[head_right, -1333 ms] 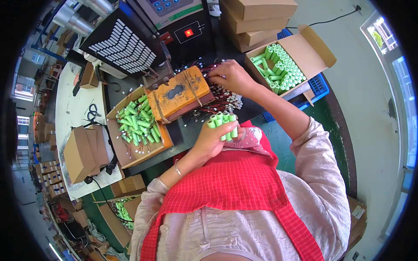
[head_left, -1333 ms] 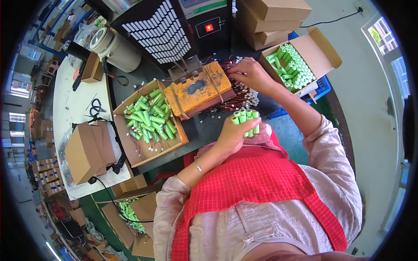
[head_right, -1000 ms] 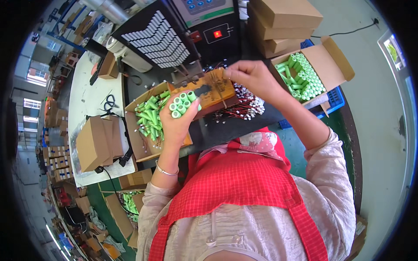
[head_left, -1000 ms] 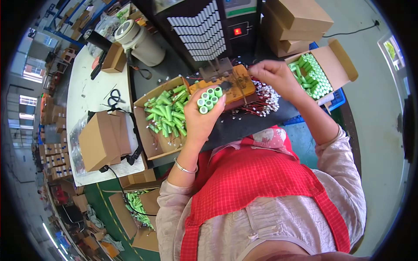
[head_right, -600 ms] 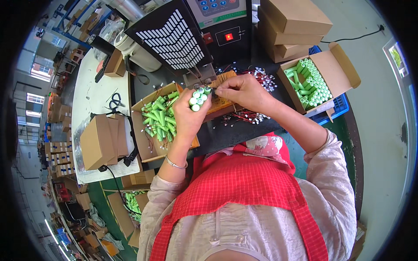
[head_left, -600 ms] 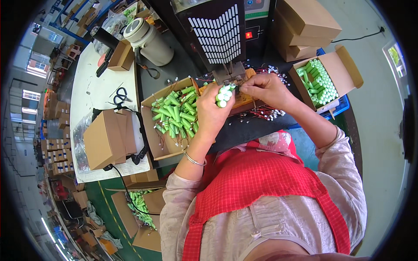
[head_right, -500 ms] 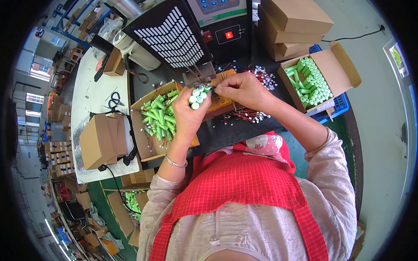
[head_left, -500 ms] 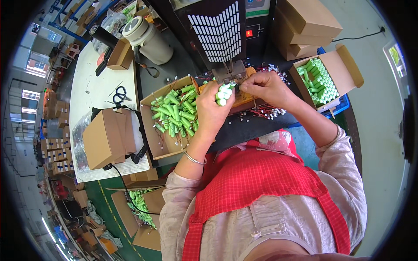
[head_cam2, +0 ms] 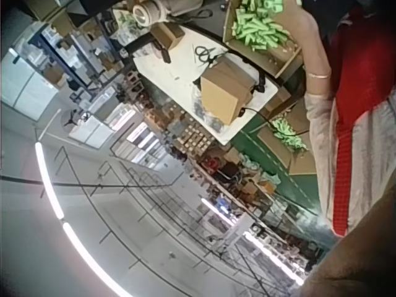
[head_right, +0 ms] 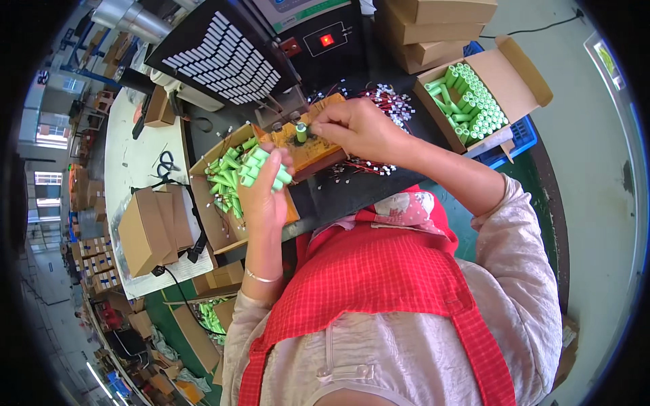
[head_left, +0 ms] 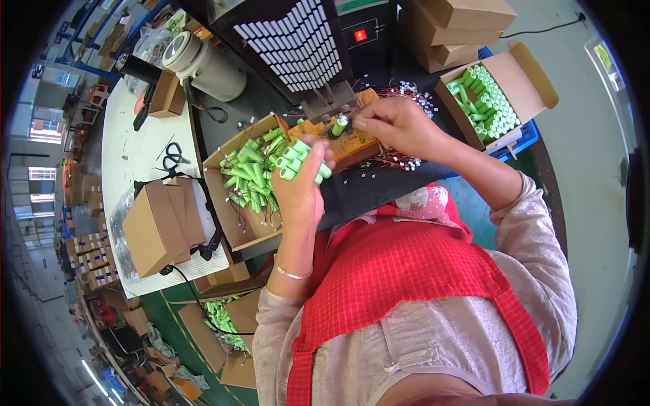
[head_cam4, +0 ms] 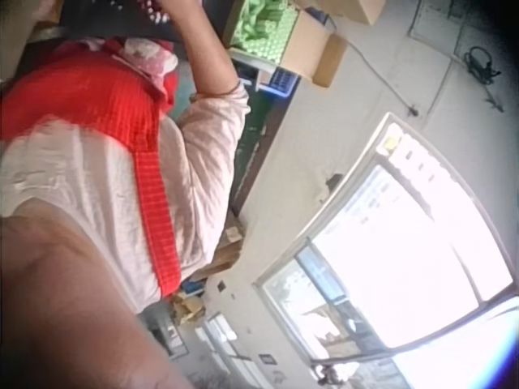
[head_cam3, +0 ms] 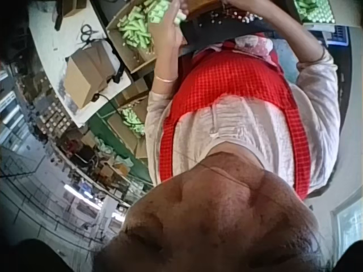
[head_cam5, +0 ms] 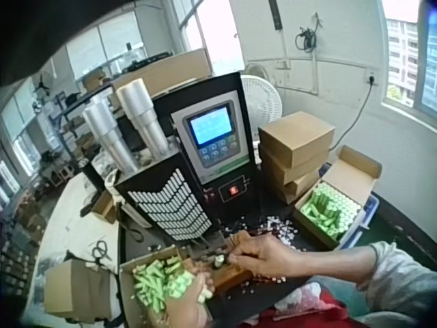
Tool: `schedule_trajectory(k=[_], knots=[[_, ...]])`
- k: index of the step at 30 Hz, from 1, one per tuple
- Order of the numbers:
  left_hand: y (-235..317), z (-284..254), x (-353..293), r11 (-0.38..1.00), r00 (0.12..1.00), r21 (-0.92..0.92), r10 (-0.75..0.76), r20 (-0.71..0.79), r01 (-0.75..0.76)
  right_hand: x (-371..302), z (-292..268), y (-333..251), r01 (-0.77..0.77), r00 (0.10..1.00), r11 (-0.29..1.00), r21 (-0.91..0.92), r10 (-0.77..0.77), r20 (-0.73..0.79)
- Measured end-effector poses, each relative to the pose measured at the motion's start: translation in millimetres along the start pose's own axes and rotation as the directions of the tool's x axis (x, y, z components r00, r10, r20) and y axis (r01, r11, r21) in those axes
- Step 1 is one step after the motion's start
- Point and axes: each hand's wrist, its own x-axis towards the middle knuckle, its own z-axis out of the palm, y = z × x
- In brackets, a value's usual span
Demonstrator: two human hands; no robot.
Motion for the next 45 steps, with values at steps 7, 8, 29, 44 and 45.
schedule_trajectory(k=[7,8,29,44,45], knots=[[-1,-3,-4,0.770,0.885,-0.436,-0.400,0.239,0.466,-12,6,-27,0.509,0.849,0.848,-0.151,-0.465,0.252],[0,-1,-4,0.783,0.890,-0.424,-0.407,0.203,0.455,-14,6,-28,0.543,0.820,0.826,-0.152,-0.482,0.309],[-1,4,19,0.968,0.980,0.189,0.139,0.146,-0.165,-27,10,8,0.251,0.903,0.948,-0.194,-0.302,-0.305],[-11,3,34,0.416,0.761,0.672,0.540,0.360,-0.613,-6,23,8,0.131,0.956,0.991,-0.028,-0.134,-0.262],[-13,2,35,0.381,0.741,0.681,0.563,0.366,-0.625,-4,24,8,0.126,0.957,0.992,-0.026,-0.129,-0.262]])
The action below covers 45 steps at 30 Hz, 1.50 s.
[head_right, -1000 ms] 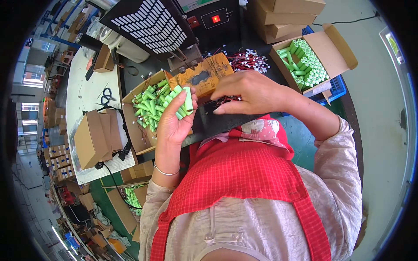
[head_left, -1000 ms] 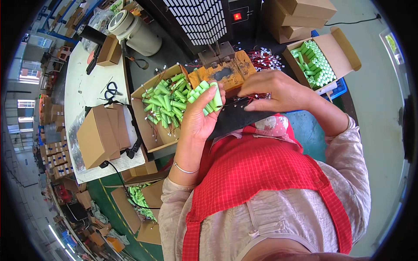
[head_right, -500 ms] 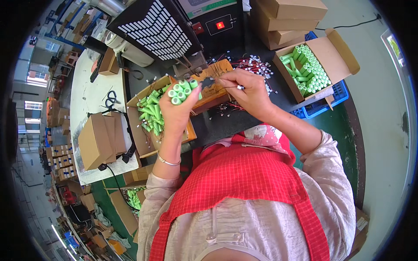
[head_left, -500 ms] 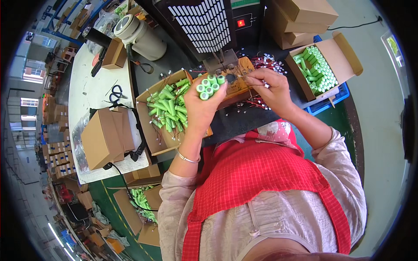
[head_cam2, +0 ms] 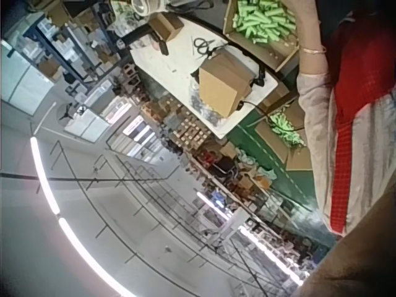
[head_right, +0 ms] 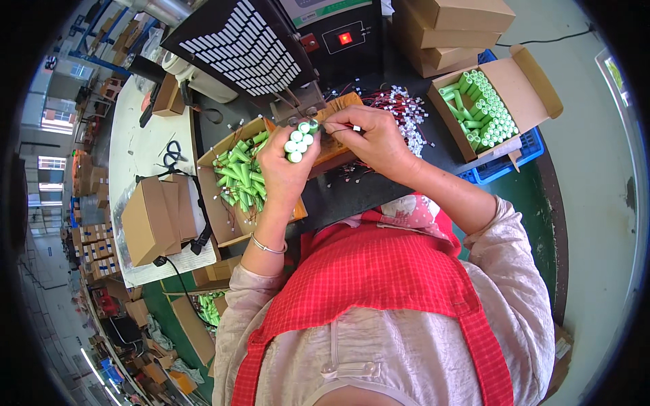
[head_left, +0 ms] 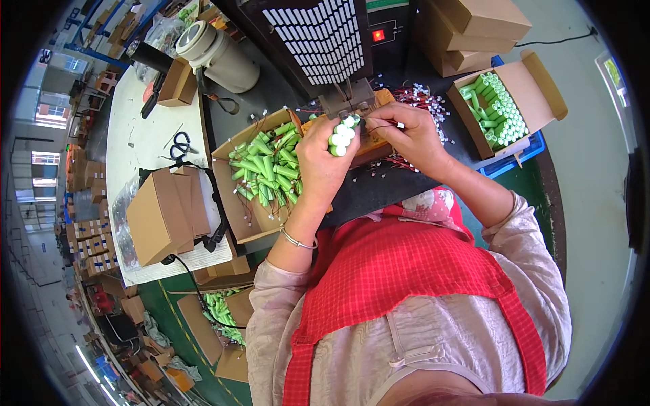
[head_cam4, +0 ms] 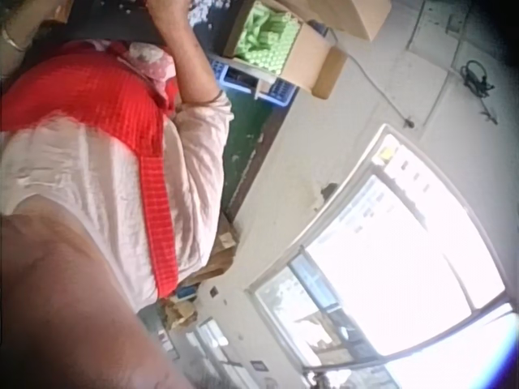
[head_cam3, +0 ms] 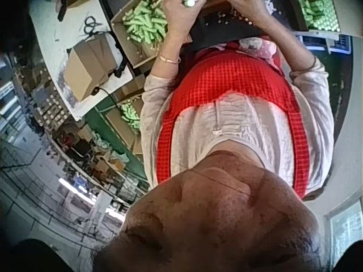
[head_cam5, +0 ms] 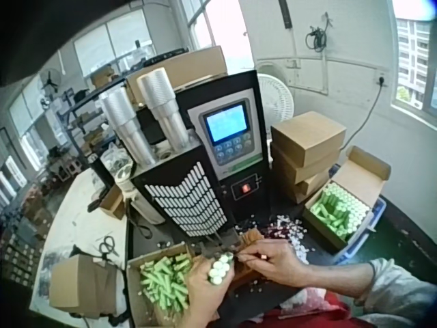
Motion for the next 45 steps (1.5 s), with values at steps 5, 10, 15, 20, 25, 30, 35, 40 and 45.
schedule_trajectory(k=[5,10,15,20,25,30,35,40,45], knots=[[4,1,2,1.000,1.000,0.012,0.016,0.018,-0.016,2,-1,4,0.033,0.999,0.999,-0.010,-0.034,-0.018],[2,4,4,1.000,1.000,-0.018,0.021,0.012,-0.021,-1,0,4,0.039,0.998,0.999,-0.033,-0.041,-0.056],[-2,-3,-2,0.990,0.992,-0.066,-0.125,-0.027,0.123,-9,-20,3,0.180,0.980,0.974,-0.138,-0.190,-0.059],[-21,-48,-9,0.802,0.834,-0.385,-0.537,-0.129,0.457,-34,-85,51,-0.270,0.935,0.943,-0.197,0.207,-0.288],[-32,-71,-12,0.661,0.709,-0.599,-0.674,-0.207,0.452,-53,-85,74,-0.355,0.934,0.833,-0.425,0.331,-0.131],[-23,-61,-15,0.547,0.797,-0.724,-0.604,0.006,0.420,-52,-78,76,-0.249,0.955,0.842,-0.480,0.130,-0.267],[-2,-27,-10,0.567,0.840,-0.688,-0.530,0.117,0.453,-49,-91,48,-0.355,0.916,0.884,-0.305,0.265,-0.301],[-1,-15,-4,0.787,0.867,-0.371,-0.478,0.140,0.494,-36,-96,30,-0.213,0.919,0.865,-0.454,0.019,-0.395],[-2,-13,-2,0.937,0.955,-0.188,-0.286,0.077,0.296,-23,-98,24,-0.011,0.996,0.754,-0.657,-0.052,-0.077]])
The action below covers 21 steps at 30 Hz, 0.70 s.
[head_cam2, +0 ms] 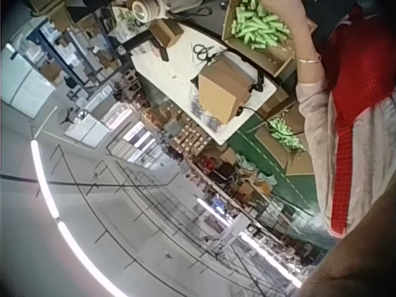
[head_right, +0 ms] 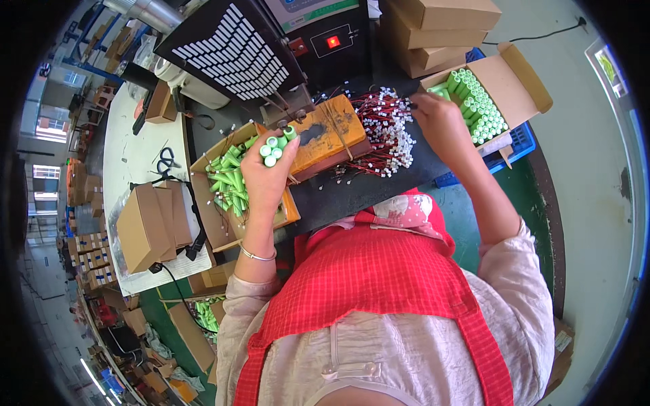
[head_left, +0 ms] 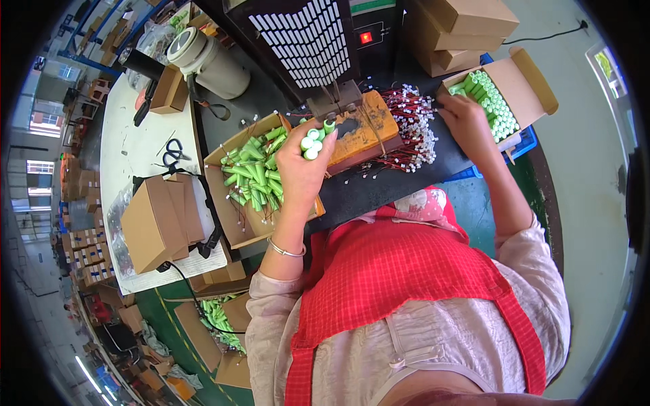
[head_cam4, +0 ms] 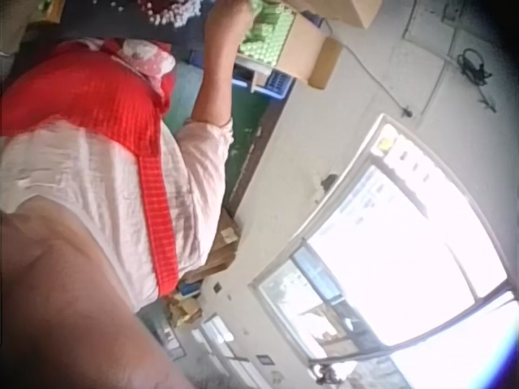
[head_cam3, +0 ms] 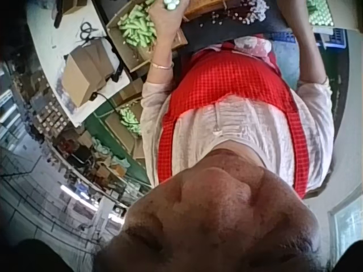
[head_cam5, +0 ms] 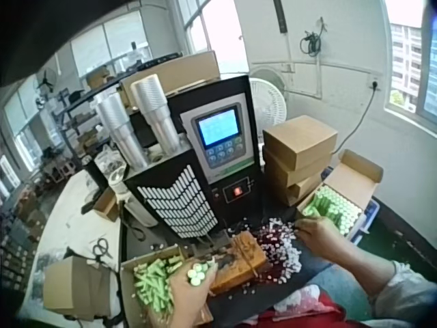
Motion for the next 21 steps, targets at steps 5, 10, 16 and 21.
schedule_trajectory(k=[5,10,16,21], knots=[[4,2,7,0.988,0.997,0.133,0.068,0.037,-0.072,6,-11,-37,-0.148,0.989,0.910,0.387,0.143,0.040],[0,7,8,0.977,0.985,0.131,0.170,0.021,-0.171,1,10,-62,-0.148,0.986,0.782,0.606,0.068,0.152],[1,6,9,0.976,0.985,0.142,0.156,0.068,-0.164,5,21,-68,-0.157,0.979,0.778,0.608,0.044,0.197],[1,9,10,0.973,0.980,0.121,0.193,0.052,-0.198,10,20,-74,-0.207,0.968,0.764,0.612,0.070,0.240]])
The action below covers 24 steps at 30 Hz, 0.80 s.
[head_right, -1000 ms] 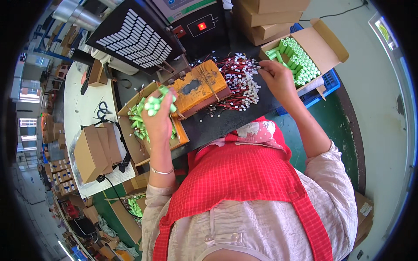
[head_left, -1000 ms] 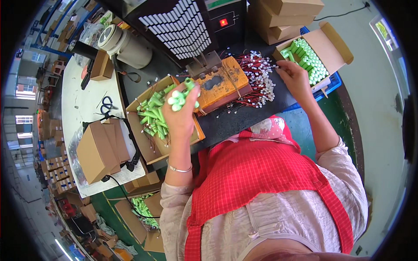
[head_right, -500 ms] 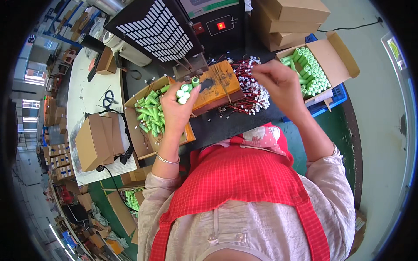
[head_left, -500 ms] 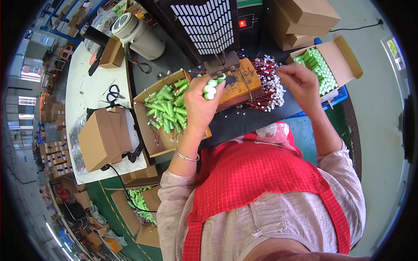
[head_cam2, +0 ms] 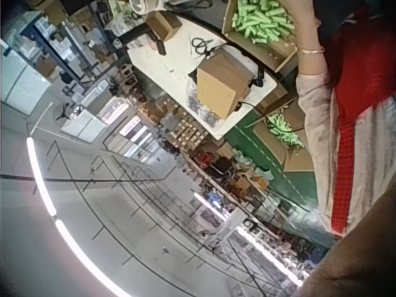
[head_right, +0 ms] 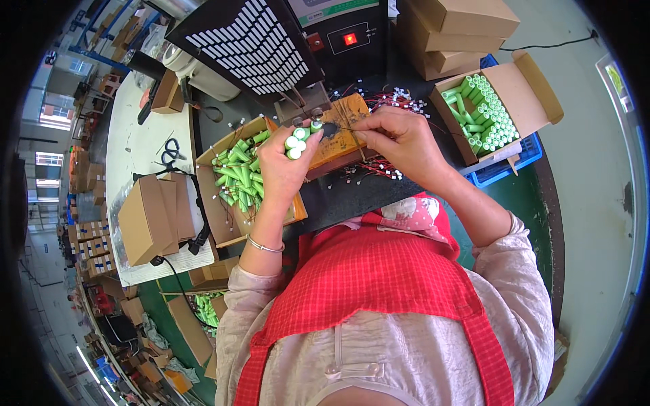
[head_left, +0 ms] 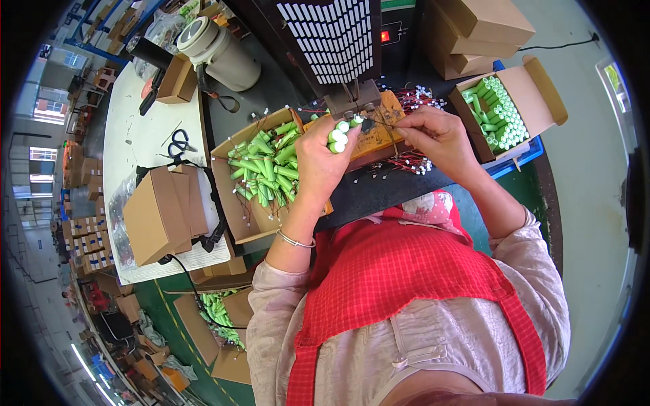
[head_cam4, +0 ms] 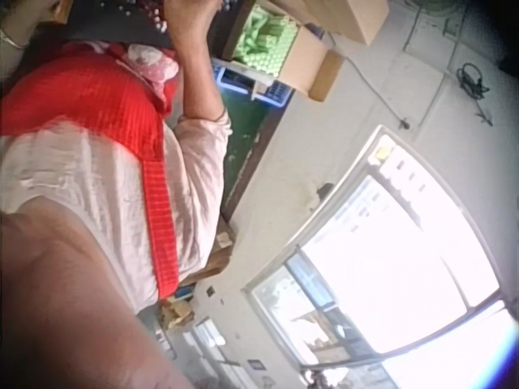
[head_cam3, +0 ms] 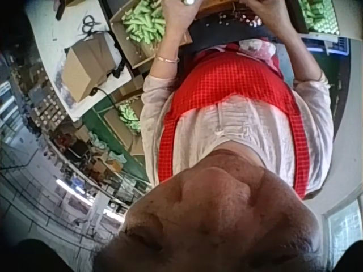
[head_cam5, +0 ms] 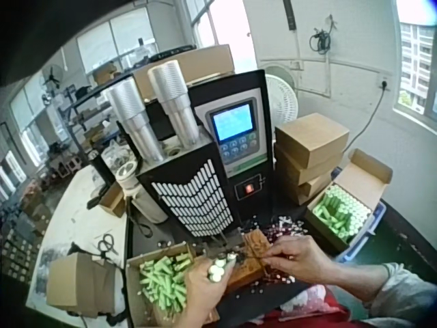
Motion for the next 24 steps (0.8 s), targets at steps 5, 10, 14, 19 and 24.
schedule_trajectory(k=[5,10,14,19,24], knots=[[-3,-1,-2,0.996,1.000,0.091,-0.016,0.014,0.014,4,1,1,0.035,0.999,0.996,-0.088,-0.032,0.036],[2,-5,-7,0.996,0.999,0.091,-0.006,0.036,0.003,6,3,2,0.022,0.996,0.994,-0.103,-0.013,0.086],[11,-5,-28,0.937,0.956,-0.279,-0.256,-0.141,0.210,7,4,4,0.039,0.989,0.994,-0.098,-0.025,0.146],[28,-13,-54,-0.093,0.597,-0.778,-0.586,0.548,0.622,9,4,-11,0.311,0.941,0.949,-0.056,-0.299,0.159],[24,-1,-60,-0.388,0.554,-0.735,-0.487,0.676,0.556,1,7,-21,0.528,0.763,0.845,0.079,-0.514,0.392]])
